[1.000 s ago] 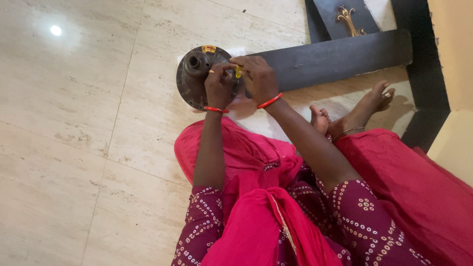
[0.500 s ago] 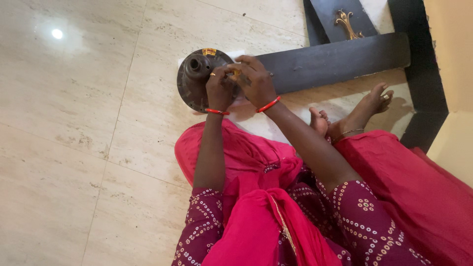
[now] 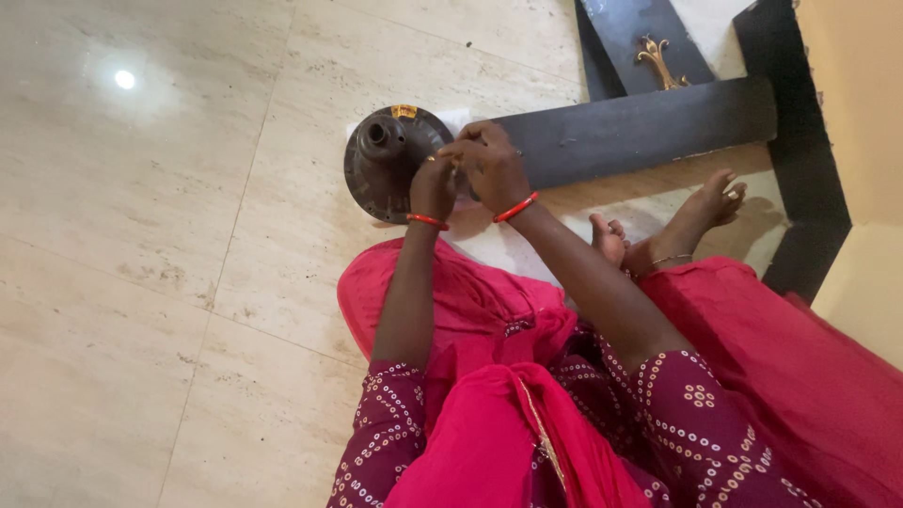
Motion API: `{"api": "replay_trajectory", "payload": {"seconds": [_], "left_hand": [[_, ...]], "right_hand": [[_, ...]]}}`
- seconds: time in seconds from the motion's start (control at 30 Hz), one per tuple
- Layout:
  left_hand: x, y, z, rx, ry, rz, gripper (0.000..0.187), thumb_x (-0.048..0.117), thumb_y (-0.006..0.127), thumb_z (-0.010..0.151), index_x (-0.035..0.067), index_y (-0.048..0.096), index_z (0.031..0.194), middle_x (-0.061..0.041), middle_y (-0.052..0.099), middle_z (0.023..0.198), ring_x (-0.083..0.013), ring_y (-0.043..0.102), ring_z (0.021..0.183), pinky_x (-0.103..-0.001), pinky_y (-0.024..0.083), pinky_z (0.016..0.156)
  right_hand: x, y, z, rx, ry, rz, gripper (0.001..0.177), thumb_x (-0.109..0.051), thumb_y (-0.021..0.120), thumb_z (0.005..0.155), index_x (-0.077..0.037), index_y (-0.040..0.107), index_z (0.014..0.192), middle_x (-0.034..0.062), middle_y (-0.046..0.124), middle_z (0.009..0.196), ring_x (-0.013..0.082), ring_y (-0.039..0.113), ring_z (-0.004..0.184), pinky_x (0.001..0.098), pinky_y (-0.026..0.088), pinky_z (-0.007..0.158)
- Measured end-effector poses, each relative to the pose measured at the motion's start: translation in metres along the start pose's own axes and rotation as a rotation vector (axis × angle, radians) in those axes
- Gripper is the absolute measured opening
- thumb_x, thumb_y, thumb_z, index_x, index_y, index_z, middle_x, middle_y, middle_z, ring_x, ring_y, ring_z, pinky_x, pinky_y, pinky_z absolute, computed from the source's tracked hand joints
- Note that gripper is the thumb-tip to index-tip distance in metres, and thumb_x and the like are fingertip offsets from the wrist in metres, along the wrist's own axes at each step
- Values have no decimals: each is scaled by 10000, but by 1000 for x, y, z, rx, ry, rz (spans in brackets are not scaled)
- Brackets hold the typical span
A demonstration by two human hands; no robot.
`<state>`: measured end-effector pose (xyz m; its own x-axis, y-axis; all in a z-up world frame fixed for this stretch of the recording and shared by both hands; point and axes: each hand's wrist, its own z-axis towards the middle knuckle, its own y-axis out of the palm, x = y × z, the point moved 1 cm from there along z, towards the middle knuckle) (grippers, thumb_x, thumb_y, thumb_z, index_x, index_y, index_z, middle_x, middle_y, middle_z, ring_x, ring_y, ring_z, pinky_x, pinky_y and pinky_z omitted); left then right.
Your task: The person sits on the floor and uses a screwdriver to remove screws from the central hub of a ceiling fan. They detach one fan blade and set it aside, then continue to loosen screws on the hub.
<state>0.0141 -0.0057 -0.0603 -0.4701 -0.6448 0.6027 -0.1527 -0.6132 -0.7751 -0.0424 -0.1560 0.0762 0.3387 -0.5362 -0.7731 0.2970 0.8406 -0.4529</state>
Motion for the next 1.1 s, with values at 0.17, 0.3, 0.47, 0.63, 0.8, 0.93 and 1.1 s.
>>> {"api": "replay_trajectory", "payload": {"seconds": [0.17, 0.3, 0.47, 0.63, 0.8, 0.93, 1.1], "left_hand": [[11, 11, -8, -4, -74, 1, 438, 123, 700, 841, 107, 629, 1273, -151, 707, 1012, -375, 690, 901, -496, 552, 685], [20, 10, -6, 61, -112, 61, 250, 168, 734, 894, 209, 704, 1139, -105, 720, 1001, -334, 706, 926, -469, 573, 729], [26, 8, -10, 195, -7, 5, 234, 115, 744, 872, 168, 699, 1095, -102, 732, 1022, -330, 701, 967, -448, 571, 792], [31, 15, -22, 271, 14, -197, 190, 32, 726, 866, 104, 697, 1039, -116, 728, 1031, -323, 700, 979, -419, 567, 837], [42, 45, -67, 251, 115, -176, 193, -13, 712, 860, 99, 708, 1017, -112, 727, 1025, -315, 699, 995, -425, 566, 870], [52, 70, -93, 175, -6, -175, 214, -35, 707, 814, 98, 737, 979, -123, 721, 893, -341, 687, 884, -462, 542, 781], [35, 111, -109, 60, 1, -168, 239, -46, 662, 818, 89, 727, 1003, -163, 704, 887, -362, 686, 870, -469, 546, 766]], "right_hand": [[-15, -20, 9, 47, -111, -159, 267, 11, 710, 902, -132, 771, 1119, 79, 694, 1109, 290, 650, 1065, 409, 546, 935], [-35, -83, 17, -126, -337, -245, 318, 13, 672, 877, -135, 761, 1143, 110, 669, 1159, 306, 657, 1085, 390, 560, 927], [-59, -188, -30, -644, -285, -544, 375, -23, 629, 868, -150, 646, 1220, 152, 606, 1259, 319, 674, 961, 412, 562, 789], [-64, -230, -118, -932, -400, -460, 503, -86, 636, 792, -72, 602, 1294, 159, 622, 1127, 327, 676, 962, 465, 534, 806], [-42, -230, -185, -1171, -483, -599, 354, -194, 625, 877, -91, 605, 1215, 108, 636, 1089, 311, 663, 992, 463, 520, 848], [-40, -238, -194, -1038, -509, -458, 480, -274, 641, 703, -71, 639, 1138, 115, 655, 1053, 334, 672, 956, 444, 518, 799], [-40, -240, -193, -1100, -525, -664, 284, -232, 624, 843, -93, 653, 1090, 81, 658, 1045, 278, 663, 942, 489, 507, 877]]}}
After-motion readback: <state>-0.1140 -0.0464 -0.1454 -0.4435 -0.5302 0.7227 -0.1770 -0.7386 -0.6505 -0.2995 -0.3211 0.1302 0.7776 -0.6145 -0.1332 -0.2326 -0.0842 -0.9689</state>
